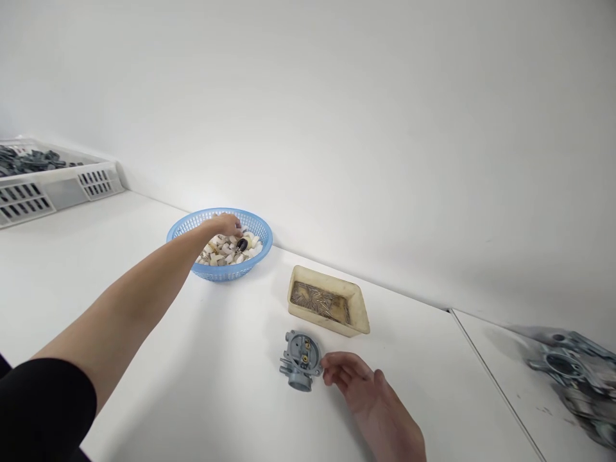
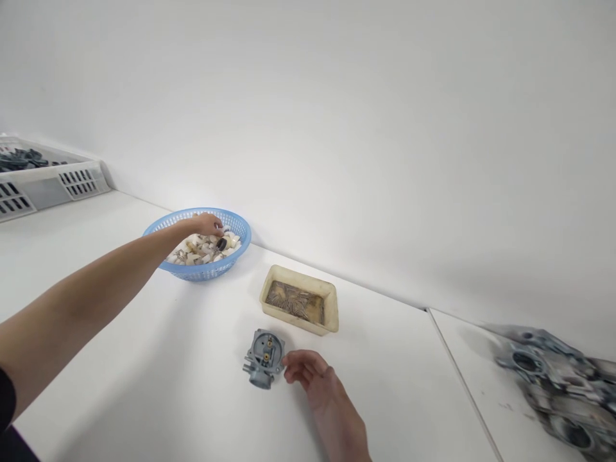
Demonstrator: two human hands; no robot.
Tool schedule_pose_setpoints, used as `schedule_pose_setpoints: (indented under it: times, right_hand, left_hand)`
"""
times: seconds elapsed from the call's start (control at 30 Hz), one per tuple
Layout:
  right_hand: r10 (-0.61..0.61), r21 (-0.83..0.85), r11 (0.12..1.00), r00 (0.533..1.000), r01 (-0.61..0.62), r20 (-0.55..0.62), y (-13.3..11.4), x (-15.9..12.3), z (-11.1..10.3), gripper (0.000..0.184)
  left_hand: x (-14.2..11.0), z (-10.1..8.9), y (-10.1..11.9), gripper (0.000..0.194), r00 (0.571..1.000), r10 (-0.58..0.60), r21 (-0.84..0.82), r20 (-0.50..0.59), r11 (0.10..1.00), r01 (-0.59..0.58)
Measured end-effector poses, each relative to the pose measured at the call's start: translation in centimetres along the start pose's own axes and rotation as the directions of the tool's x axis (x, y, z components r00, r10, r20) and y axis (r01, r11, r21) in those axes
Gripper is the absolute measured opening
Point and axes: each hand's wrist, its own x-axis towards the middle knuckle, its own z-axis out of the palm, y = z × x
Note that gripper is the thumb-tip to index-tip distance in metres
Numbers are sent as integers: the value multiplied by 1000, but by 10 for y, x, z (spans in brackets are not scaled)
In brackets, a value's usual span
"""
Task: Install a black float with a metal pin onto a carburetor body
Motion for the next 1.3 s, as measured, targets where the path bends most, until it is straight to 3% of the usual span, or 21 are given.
schedule_pose_setpoints:
  times: [0.2,0.4,0.5,0.6,0.7,0.73,0.77,0.83,0.97,1.07,1.13,1.2,1.3]
  right_hand:
    - [11,11,1000,999,-11,-47,-16,-6,21,55]
    - [-14,15,1000,1000,14,-24,-17,-7,19,54]
    - [-21,11,1000,1000,21,-9,-16,-5,14,54]
    - [-29,28,999,997,31,-67,-17,-5,14,52]
    - [-25,9,1000,993,27,-120,-18,-6,19,47]
    - [-27,-2,1000,992,27,-123,-19,-6,21,46]
    - [-28,-7,1000,992,27,-120,-19,-6,23,45]
    - [-30,-1,1000,994,30,-105,-19,-6,26,44]
    - [-25,-8,1000,996,24,-87,-18,-5,26,43]
    - [-13,-27,1000,999,12,-53,-18,-5,24,44]
    - [-16,-34,999,998,14,-57,-19,-5,25,44]
    - [-28,-29,999,996,25,-90,-21,-5,28,43]
    - [-21,-8,1000,994,21,-107,-25,-6,33,42]
  left_hand:
    - [-19,-2,7,35,1000,-13,-110,-24,994,10]
    - [-49,-31,29,39,974,-32,-447,-224,892,-73]
    - [-81,-38,53,46,962,69,-645,-265,728,-230]
    - [-131,-17,80,42,945,253,-782,-205,538,-314]
    - [-181,19,101,46,901,420,-879,-109,382,-285]
    - [-194,30,106,45,875,480,-941,-70,259,-218]
    - [-203,37,108,43,857,515,-969,-37,191,-157]
    - [-214,44,110,39,835,550,-987,13,143,-79]
    - [-207,28,101,32,853,523,-930,-8,309,-198]
    - [-188,8,85,26,887,458,-724,-50,595,-348]
    - [-171,-6,68,31,924,377,-586,-57,737,-337]
    - [-152,-20,48,53,955,295,-464,-16,844,-269]
    - [-124,-42,21,108,982,174,-280,71,949,-148]
